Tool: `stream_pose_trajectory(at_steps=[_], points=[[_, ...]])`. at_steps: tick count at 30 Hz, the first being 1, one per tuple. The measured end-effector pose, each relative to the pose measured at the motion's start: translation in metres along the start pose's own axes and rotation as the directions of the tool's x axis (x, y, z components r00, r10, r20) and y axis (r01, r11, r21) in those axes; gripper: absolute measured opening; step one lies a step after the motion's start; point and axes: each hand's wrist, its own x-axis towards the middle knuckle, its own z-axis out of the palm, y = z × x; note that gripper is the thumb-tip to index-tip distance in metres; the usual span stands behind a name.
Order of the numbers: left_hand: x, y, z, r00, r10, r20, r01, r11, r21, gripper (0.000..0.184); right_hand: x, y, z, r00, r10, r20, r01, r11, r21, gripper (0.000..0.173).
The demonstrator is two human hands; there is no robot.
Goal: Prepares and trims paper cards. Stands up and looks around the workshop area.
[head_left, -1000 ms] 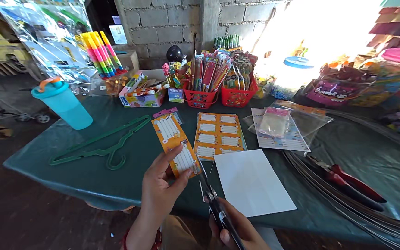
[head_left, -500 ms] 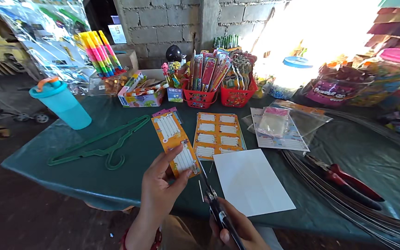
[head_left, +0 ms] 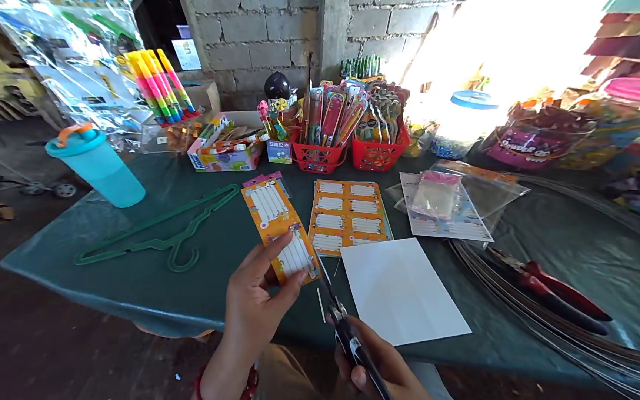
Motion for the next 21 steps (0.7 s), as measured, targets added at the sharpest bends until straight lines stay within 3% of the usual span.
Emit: stream_pose_trajectory(at_steps=[21], points=[[0.0013, -0.0012, 0.0011, 1.0, 0.016, 0.01, -0.016, 0.999, -0.034, 0.054, -0.002, -0.0032, -0.0005, 1.0, 0.018, -0.011, -0.018, 0.999, -0.026, 0.07]])
